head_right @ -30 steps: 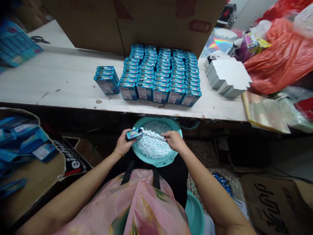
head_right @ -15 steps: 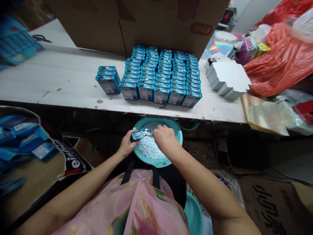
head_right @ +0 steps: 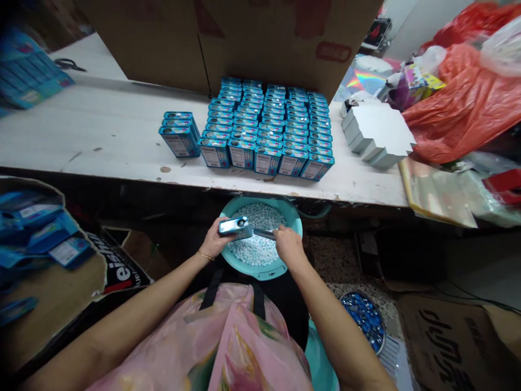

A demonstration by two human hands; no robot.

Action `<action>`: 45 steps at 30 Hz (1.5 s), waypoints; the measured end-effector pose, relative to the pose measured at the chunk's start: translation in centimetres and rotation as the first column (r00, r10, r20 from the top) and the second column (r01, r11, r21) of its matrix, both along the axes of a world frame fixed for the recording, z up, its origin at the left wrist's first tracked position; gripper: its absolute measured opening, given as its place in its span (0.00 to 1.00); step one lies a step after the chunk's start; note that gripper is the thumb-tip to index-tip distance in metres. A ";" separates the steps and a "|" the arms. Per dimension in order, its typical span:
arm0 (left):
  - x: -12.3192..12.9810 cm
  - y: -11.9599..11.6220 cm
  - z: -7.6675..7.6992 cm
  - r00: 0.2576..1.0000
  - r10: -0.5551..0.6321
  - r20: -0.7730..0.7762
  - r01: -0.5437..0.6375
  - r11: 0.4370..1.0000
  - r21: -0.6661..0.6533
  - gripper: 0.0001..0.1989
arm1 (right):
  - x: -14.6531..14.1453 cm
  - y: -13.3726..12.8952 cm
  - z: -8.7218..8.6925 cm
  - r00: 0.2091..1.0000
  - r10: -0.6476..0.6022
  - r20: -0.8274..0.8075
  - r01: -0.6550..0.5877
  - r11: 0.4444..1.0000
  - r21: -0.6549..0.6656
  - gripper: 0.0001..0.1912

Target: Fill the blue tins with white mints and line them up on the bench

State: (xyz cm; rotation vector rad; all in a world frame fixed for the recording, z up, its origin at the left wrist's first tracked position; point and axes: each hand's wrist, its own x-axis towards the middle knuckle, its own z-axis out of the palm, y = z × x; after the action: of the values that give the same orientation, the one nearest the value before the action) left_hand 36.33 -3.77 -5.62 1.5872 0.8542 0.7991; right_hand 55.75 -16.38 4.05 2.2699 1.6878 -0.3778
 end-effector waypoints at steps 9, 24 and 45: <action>1.6 -0.6 -0.5 0.999 0.052 0.010 -0.052 0.999 -0.002 0.23 | -2.7 1.2 -3.2 0.932 -0.058 -0.358 0.246 0.827 0.506 0.26; 2.0 -1.2 0.8 0.978 0.096 -0.187 -0.060 0.980 0.190 0.20 | -3.9 1.0 -6.4 0.310 -0.157 -0.938 0.798 0.579 0.167 0.27; -6.5 7.3 12.9 0.996 0.074 -0.057 -0.052 0.947 0.317 0.29 | -10.7 13.7 7.8 0.703 0.466 -0.537 0.025 0.739 0.674 0.26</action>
State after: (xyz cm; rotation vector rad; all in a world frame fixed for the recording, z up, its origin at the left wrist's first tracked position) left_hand 29.86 3.55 7.29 1.8848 0.8609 0.9696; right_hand 45.05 -2.68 11.89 2.4501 2.8519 -0.7419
